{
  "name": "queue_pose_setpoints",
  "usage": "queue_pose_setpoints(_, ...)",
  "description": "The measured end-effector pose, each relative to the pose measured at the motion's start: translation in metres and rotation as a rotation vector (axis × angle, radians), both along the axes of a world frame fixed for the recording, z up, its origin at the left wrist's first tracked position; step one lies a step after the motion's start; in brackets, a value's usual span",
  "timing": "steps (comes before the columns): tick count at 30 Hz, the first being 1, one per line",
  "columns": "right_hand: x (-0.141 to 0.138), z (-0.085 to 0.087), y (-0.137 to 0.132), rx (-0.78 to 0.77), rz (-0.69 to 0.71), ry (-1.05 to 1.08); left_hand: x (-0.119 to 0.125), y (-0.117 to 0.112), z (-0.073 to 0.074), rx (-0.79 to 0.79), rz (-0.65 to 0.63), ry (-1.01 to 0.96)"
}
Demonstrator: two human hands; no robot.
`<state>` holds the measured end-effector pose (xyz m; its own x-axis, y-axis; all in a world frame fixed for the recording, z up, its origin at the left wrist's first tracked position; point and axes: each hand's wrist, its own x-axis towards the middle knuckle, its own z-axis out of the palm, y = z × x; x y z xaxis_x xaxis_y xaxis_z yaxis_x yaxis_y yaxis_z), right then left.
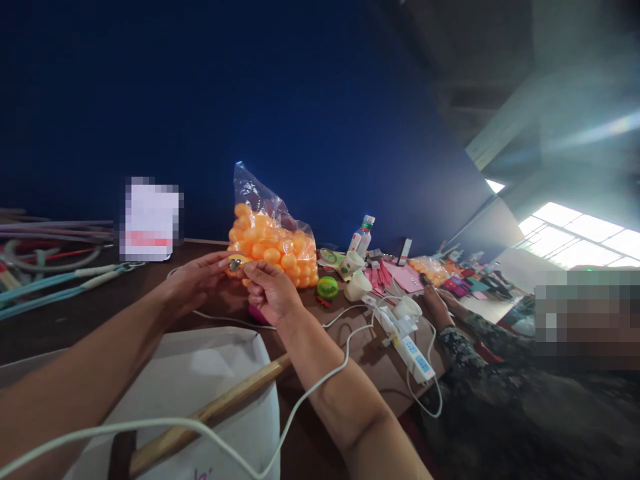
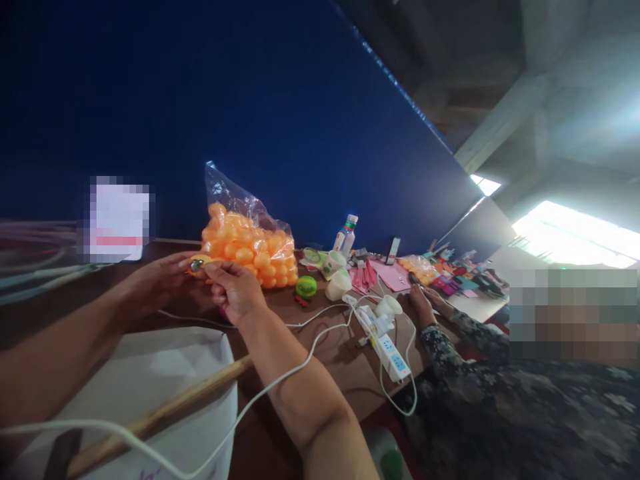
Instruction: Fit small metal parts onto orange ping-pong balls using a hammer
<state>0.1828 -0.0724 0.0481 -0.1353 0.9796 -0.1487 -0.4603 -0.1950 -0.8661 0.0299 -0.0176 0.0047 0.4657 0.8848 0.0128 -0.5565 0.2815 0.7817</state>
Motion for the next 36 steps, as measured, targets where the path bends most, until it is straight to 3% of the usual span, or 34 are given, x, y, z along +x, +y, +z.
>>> queue_pose_setpoints(36,-0.002,-0.0046,0.0017,0.037,-0.069,-0.005,0.0012,0.0011,-0.0026,0.003,-0.037,0.004)
